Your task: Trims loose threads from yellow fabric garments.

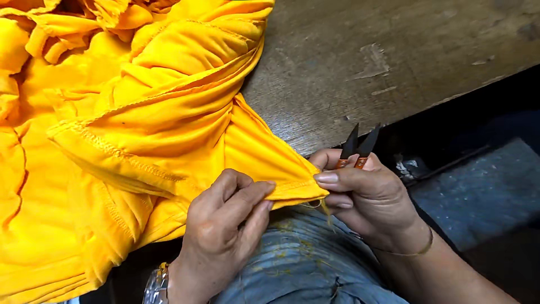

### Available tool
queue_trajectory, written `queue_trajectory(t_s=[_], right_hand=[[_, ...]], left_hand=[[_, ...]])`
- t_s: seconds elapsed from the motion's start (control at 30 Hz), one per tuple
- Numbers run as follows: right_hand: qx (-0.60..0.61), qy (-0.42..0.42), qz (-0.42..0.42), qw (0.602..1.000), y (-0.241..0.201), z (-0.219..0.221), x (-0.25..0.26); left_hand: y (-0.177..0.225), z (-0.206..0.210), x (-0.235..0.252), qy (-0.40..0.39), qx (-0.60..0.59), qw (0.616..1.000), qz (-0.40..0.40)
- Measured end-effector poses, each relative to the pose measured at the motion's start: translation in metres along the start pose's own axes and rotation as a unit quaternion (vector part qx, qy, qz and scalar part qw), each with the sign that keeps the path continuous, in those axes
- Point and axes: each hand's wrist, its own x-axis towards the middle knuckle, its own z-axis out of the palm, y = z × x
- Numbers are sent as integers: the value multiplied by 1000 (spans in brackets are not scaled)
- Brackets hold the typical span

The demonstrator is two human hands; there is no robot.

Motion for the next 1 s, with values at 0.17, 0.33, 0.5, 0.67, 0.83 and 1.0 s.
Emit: queue_trajectory(t_s=[0.17,0.33,0.5,0.67,0.83,1.0], right_hand=[[-114,-12,-53,992,2,7,1],[-453,10,-200,869,28,30,13],[-593,-11,-293,750,49,44,28],[-589,-168,-222,759,42,32,18],[-419,-172,-88,887,36,14,3],[-368,-89,-115,919,29,18,3]], left_hand=[[4,-2,-3,80,4,997,-8],[7,-17,-7,126,-62,988,-65],[7,-22,-14,194,-56,975,-92],[2,-32,-28,200,-97,960,-173],[1,-20,-33,115,-7,981,-156],[6,-13,-33,152,-129,956,-213]])
